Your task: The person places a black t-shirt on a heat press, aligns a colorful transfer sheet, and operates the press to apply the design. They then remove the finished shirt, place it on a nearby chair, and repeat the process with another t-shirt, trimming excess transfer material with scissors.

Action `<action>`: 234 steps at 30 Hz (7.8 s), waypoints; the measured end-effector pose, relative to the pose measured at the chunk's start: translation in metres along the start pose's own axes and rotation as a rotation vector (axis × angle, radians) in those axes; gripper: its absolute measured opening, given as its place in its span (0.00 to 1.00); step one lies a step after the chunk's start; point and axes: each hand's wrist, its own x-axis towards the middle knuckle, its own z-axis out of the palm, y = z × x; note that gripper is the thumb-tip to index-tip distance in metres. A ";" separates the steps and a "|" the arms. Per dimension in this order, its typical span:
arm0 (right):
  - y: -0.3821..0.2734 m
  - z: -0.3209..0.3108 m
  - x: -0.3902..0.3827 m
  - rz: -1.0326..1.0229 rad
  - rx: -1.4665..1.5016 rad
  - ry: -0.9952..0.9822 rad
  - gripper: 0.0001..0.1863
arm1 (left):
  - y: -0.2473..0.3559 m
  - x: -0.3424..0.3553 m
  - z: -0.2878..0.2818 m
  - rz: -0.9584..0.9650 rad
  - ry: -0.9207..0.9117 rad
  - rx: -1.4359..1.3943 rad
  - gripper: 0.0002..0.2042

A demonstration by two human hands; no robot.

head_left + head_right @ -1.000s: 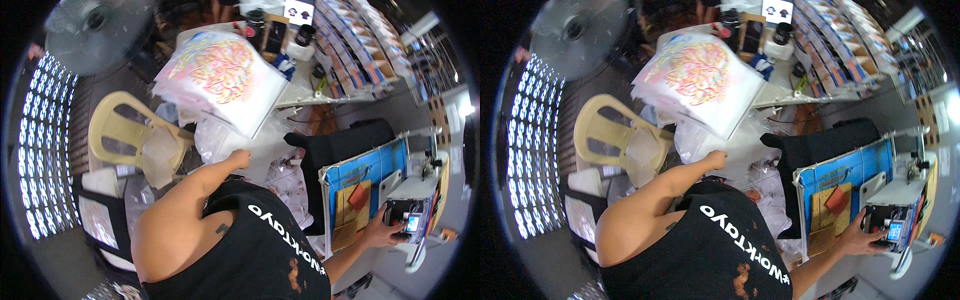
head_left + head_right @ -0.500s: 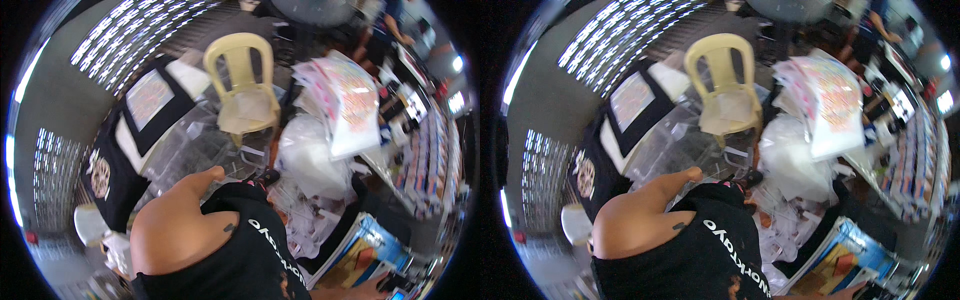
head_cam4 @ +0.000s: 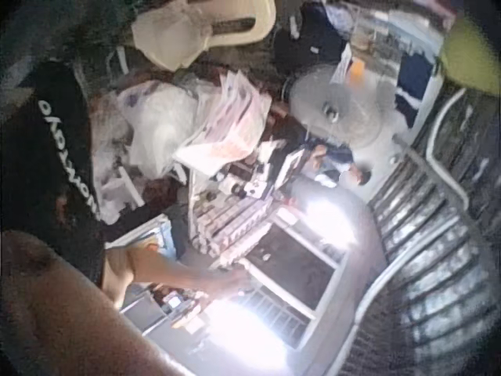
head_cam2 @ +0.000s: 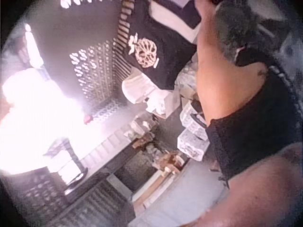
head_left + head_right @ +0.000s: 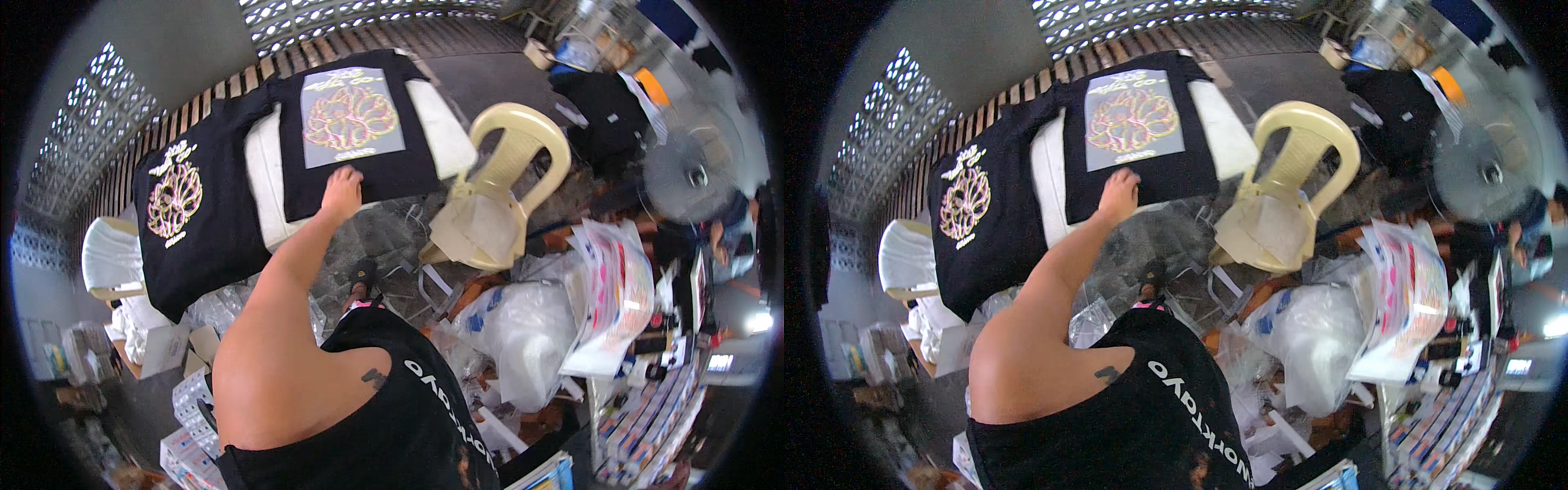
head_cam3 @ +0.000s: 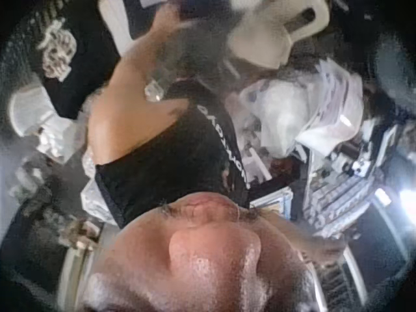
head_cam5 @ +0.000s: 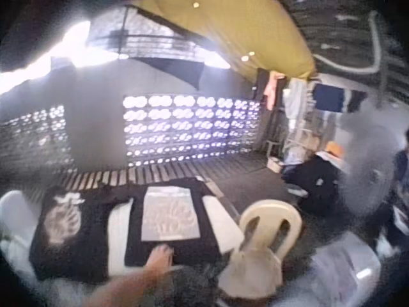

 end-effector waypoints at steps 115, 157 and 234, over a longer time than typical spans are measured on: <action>-0.257 -0.263 -0.222 1.087 0.115 -0.651 0.28 | 0.516 -0.259 -0.167 1.567 -1.928 -1.021 0.27; 0.277 -0.710 -0.707 2.072 -0.678 0.416 0.21 | 0.997 -1.015 -0.172 1.329 -1.258 -0.647 0.18; -0.123 -0.489 -0.548 1.400 -0.082 0.228 0.14 | 0.822 -0.537 -0.192 1.649 -0.248 -0.562 0.32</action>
